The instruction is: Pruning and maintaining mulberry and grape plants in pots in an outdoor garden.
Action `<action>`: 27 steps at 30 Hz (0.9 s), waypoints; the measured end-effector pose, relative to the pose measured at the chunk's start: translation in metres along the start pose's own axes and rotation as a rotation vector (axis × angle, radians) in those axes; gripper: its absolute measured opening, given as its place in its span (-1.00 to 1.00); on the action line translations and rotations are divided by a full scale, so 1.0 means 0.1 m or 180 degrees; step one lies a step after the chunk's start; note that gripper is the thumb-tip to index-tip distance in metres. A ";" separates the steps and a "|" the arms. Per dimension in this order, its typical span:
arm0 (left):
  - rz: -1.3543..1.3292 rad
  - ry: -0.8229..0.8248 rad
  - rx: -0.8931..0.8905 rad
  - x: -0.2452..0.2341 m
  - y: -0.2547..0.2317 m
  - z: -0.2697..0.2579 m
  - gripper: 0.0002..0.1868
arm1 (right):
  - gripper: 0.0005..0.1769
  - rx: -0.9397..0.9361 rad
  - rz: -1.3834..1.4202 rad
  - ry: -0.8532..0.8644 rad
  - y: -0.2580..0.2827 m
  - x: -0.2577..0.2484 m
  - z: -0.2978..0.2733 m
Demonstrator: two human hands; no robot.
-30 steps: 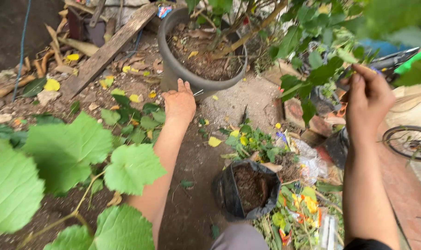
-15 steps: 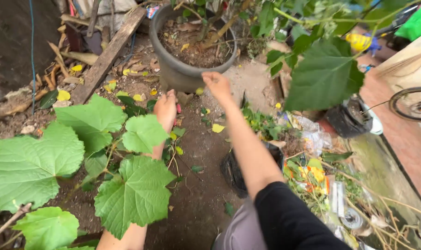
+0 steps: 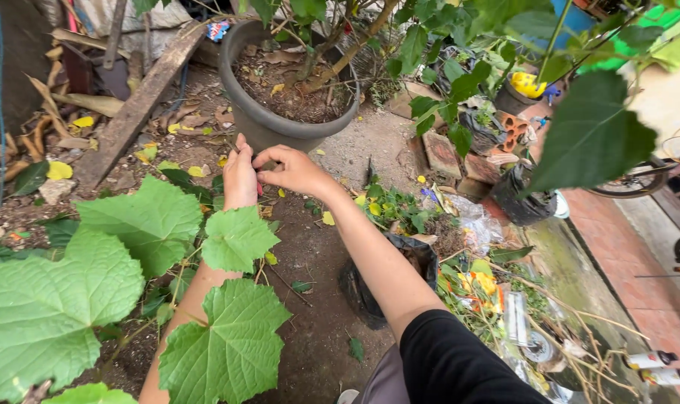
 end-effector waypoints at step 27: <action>0.0412 0.0179 -0.0754 0.46 -0.34 -0.49 -0.46 | -0.35 0.1860 -0.3137 -0.2346 -0.87 -3.11 -0.95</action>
Point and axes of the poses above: each hand's wrist, its own z-axis towards the middle knuckle, its own x-axis out of the palm, y = z × x, the point moved 10 cm from there along z, towards the middle knuckle, and after that the axes turned 7 degrees about z, right-handed, at the moved point
